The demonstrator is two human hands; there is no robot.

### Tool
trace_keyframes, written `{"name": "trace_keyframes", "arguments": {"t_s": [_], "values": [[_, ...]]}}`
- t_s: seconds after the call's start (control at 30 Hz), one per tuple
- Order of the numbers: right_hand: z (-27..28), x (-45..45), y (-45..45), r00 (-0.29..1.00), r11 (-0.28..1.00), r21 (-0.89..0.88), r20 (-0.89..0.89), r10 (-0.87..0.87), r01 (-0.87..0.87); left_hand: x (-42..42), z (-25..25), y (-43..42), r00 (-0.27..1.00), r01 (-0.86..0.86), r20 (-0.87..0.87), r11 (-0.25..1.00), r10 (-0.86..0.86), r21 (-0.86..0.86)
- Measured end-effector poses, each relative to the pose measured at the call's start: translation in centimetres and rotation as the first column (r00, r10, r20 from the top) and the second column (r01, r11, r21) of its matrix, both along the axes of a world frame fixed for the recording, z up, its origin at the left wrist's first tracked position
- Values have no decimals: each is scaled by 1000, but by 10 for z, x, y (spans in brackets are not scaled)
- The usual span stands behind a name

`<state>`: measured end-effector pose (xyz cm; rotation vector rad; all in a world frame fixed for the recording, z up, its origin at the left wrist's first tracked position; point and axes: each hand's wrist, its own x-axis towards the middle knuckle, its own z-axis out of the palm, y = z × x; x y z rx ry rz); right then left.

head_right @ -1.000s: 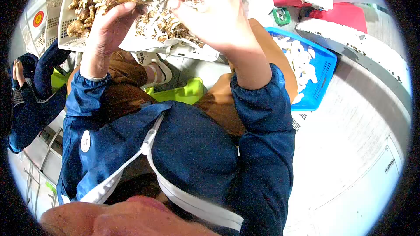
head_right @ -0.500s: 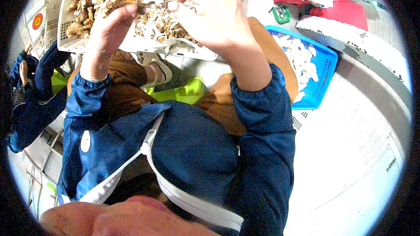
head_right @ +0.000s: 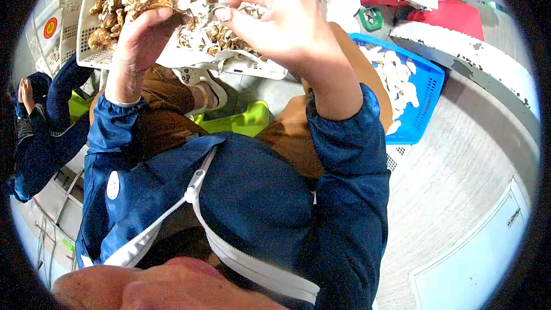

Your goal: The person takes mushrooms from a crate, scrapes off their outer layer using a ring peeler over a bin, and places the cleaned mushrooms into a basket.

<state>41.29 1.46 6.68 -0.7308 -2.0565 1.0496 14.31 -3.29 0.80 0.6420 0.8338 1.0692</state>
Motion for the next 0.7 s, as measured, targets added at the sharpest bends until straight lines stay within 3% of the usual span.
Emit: {"name": "trace_keyframes", "arguments": {"t_s": [0.07, 0.17, 0.3, 0.33, 0.53, 0.63, 0.67, 0.7], "values": [[-2, 0, 0, 1000, 1000, 3, 9, 24, -24, 5, 2, 1, 999, 39, -9, 998, -39, 47], [-1, 1, -3, 1000, 987, -162, -9, 14, -15, 7, 9, 2, 978, 92, -198, 988, -67, 122], [-2, 3, -5, 999, 996, -86, 45, 4, -1, -6, -4, -3, 988, -34, -154, 997, 24, -66], [0, 6, -4, 998, 996, -88, 51, 28, -24, -6, -5, -1, 995, 5, -100, 1000, -5, 8], [4, 5, 2, 995, 995, 6, 4, 104, -104, -3, -1, 3, 992, 102, -81, 994, -98, 49], [3, 4, -2, 996, 987, -136, 18, 92, -88, 1, 5, 0, 985, 112, -135, 993, -105, 46], [7, 4, 0, 988, 977, 207, 151, 24, -56, -1, 1, -1, 983, 84, -169, 995, -75, 44], [7, 3, 0, 989, 979, 197, 145, 19, -47, -1, 1, -1, 982, 104, -160, 994, -95, 43]]}}
